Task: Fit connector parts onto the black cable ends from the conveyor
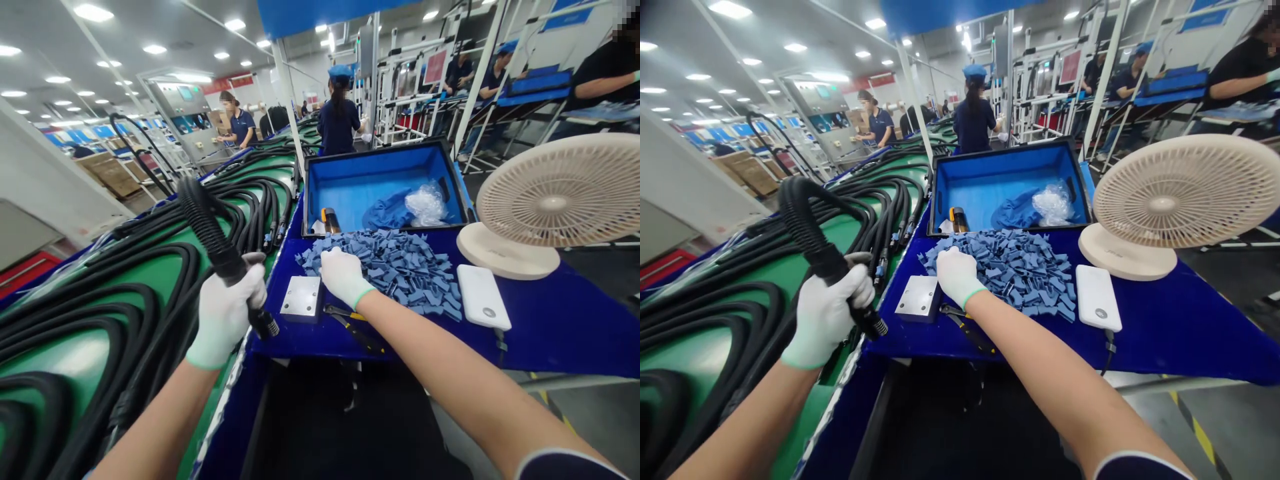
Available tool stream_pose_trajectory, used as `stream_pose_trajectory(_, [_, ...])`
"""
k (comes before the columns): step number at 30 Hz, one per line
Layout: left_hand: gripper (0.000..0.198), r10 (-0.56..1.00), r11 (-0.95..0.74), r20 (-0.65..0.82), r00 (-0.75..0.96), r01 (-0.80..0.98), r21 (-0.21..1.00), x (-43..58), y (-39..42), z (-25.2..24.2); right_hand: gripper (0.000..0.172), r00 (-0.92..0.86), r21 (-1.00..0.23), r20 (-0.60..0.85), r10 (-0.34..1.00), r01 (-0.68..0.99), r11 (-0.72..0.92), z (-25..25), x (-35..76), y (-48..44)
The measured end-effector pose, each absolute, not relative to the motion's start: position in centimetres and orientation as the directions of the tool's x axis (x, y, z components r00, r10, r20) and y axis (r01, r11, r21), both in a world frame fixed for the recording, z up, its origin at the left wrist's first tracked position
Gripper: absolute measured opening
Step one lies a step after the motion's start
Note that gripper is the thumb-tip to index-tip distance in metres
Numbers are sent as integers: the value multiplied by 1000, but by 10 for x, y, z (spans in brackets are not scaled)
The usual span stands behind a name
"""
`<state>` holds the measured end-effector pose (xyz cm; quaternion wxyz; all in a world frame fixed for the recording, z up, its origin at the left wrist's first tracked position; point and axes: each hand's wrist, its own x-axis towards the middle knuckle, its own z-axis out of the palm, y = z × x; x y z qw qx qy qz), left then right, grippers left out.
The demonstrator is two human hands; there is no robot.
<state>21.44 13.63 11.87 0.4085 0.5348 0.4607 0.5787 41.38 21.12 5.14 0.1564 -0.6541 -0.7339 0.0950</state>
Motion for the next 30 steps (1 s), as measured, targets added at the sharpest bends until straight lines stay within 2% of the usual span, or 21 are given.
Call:
stream_pose_trajectory(5, [28, 936, -349, 352, -14, 94, 932, 225, 180, 116, 21, -118, -314, 201, 972, 933, 178, 47, 414, 209])
stream_pose_trajectory(13, [30, 942, -326, 333, -48, 120, 938, 222, 194, 88, 22, -248, -405, 261, 933, 849, 339, 46, 433, 192])
stream_pose_trajectory(16, [32, 942, -314, 328, -74, 149, 938, 223, 194, 84, 25, -328, -517, 304, 894, 731, 444, 46, 428, 190])
stream_pose_trajectory(19, [35, 945, -304, 319, -74, 168, 938, 226, 196, 80, 23, -399, -678, 341, 851, 523, 517, 45, 420, 187])
stream_pose_trajectory(22, [32, 949, -292, 309, -67, 186, 938, 227, 198, 75, 20, -439, -798, 303, 846, 368, 477, 46, 415, 183])
stream_pose_trajectory(24, [31, 950, -284, 304, -72, 207, 936, 227, 198, 74, 19, -455, -850, 241, 857, 328, 413, 48, 414, 182])
stream_pose_trajectory(27, [31, 947, -276, 308, -91, 258, 926, 228, 198, 74, 16, -470, -870, 184, 863, 331, 365, 50, 411, 184])
stream_pose_trajectory(30, [28, 948, -276, 310, -74, 298, 914, 228, 200, 78, 13, -498, -834, 183, 848, 378, 402, 50, 403, 191])
